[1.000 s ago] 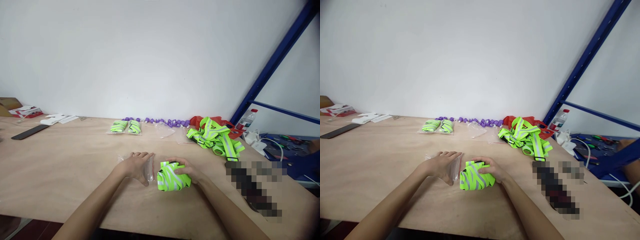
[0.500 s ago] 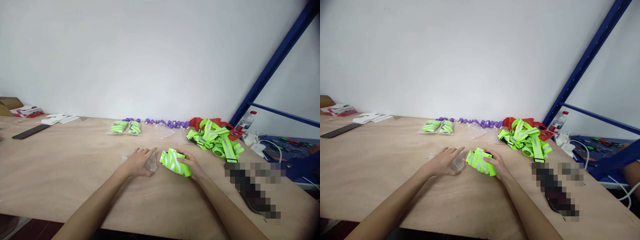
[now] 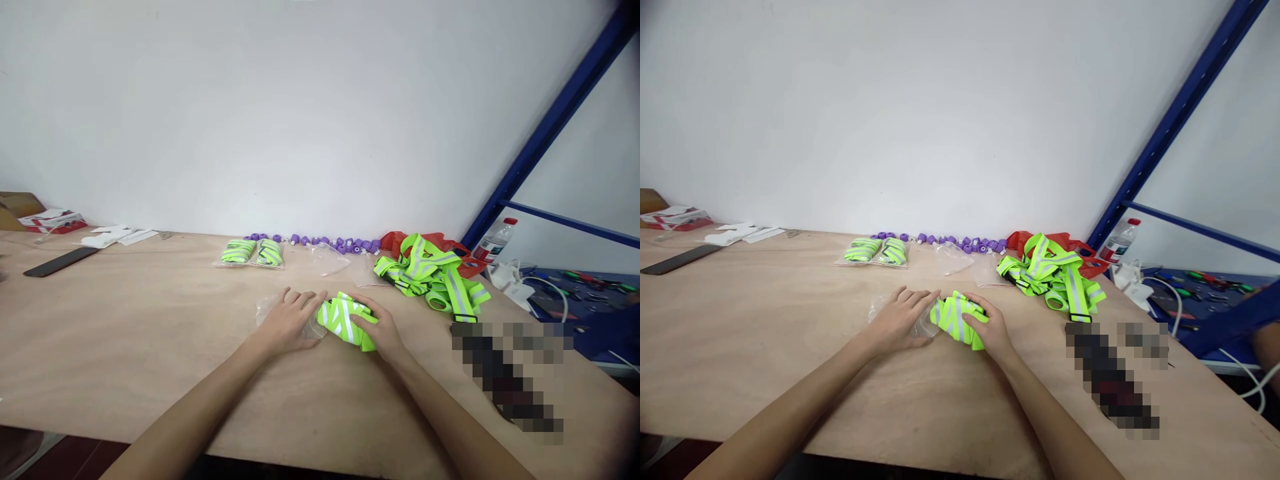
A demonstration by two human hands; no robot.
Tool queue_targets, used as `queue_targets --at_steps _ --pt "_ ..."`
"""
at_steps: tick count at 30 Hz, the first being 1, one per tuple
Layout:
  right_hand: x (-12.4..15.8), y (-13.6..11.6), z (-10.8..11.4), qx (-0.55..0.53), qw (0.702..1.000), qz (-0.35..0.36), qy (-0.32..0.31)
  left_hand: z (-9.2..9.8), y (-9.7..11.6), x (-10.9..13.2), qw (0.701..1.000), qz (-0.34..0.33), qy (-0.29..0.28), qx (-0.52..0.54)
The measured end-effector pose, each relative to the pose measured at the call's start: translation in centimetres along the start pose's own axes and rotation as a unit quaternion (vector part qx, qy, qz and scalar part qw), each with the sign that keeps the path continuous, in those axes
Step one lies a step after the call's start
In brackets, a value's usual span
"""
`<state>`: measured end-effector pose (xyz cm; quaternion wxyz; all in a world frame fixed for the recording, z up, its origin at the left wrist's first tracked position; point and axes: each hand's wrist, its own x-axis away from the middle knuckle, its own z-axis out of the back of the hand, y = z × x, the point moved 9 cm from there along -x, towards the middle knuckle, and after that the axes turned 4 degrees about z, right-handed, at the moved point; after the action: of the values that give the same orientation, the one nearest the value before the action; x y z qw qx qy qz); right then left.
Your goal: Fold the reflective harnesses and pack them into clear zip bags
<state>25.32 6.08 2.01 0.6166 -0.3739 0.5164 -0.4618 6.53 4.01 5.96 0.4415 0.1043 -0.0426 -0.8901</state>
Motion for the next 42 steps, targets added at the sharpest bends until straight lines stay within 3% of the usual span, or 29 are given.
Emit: queue_targets --at_steps 5,12,24,28,32,36,42 --pt "0.1 -0.1 -0.4 0.036 0.999 0.002 -0.018 -0.4 0.5 -0.2 1.000 -0.012 -0.009 0.002" --pt "0.5 0.5 -1.8 0.004 0.996 -0.025 -0.083 -0.9 0.5 -0.4 0.999 -0.009 -0.035 0.009" --pt "0.9 1.1 -2.4 -0.013 0.990 -0.072 -0.123 -2.2 -0.4 -0.8 0.995 -0.043 -0.054 0.069" --pt "1.0 1.1 -2.9 -0.029 0.983 -0.100 -0.152 -2.5 0.4 -0.4 0.990 -0.074 -0.066 0.098" --pt "1.0 1.5 -2.7 -0.043 0.985 -0.114 -0.121 -2.6 1.7 -0.2 0.987 -0.095 -0.064 0.115" --pt "1.1 1.7 -2.7 -0.080 0.987 -0.117 -0.076 -2.5 2.0 -0.3 0.988 -0.071 -0.072 0.114" --pt "1.4 1.5 -3.3 -0.080 0.982 -0.128 -0.109 -1.7 0.4 -0.5 0.998 -0.009 -0.018 0.061"
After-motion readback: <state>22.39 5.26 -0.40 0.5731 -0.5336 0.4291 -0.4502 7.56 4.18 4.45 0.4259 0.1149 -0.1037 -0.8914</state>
